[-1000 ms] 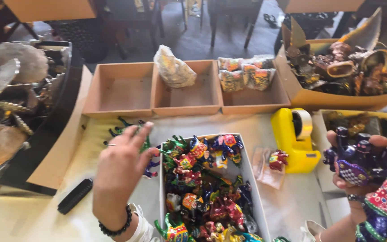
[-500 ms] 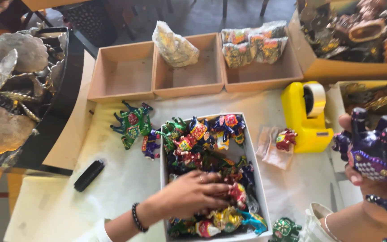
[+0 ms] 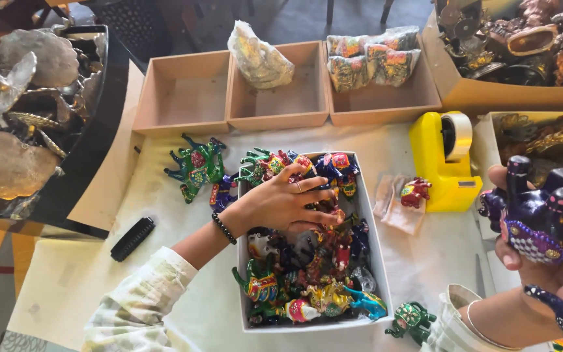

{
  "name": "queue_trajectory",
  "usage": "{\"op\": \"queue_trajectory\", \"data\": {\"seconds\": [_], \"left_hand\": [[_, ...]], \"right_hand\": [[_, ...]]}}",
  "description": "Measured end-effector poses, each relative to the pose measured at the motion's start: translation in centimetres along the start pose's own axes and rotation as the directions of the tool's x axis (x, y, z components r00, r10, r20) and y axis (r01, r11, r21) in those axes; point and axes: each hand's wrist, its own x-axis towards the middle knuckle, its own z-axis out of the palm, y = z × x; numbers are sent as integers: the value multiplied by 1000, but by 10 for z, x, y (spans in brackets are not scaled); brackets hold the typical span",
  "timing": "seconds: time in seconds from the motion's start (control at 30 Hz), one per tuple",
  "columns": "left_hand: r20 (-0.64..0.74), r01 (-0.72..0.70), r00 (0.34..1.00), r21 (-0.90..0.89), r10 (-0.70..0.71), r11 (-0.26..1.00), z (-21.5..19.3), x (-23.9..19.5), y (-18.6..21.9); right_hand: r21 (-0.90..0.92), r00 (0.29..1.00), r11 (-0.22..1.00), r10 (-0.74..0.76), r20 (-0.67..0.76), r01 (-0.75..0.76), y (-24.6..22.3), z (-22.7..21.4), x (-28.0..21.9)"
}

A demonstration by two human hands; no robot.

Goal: The person sorts through a box of colorful ceramic elephant figurines, selects one, and wipes it with a white cloth. They then use a small black brush to clean the details of the figurine while holding it in their hand.

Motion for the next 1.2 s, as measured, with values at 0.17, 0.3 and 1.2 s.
{"op": "queue_trajectory", "data": {"seconds": [0.17, 0.3, 1.2], "left_hand": [[-16, 138, 990, 104, -138, 985, -21, -1, -2], [22, 206, 978, -18, -206, 978, -48, -10, 2], [0, 457, 877, -309, -480, 834, -65, -30, 67]], "right_hand": [[51, 999, 998, -34, 3, 34, 9, -2, 14], [163, 996, 982, -89, -18, 91, 29, -3, 24], [-890, 804, 52, 406, 434, 454, 74, 174, 74]]}}
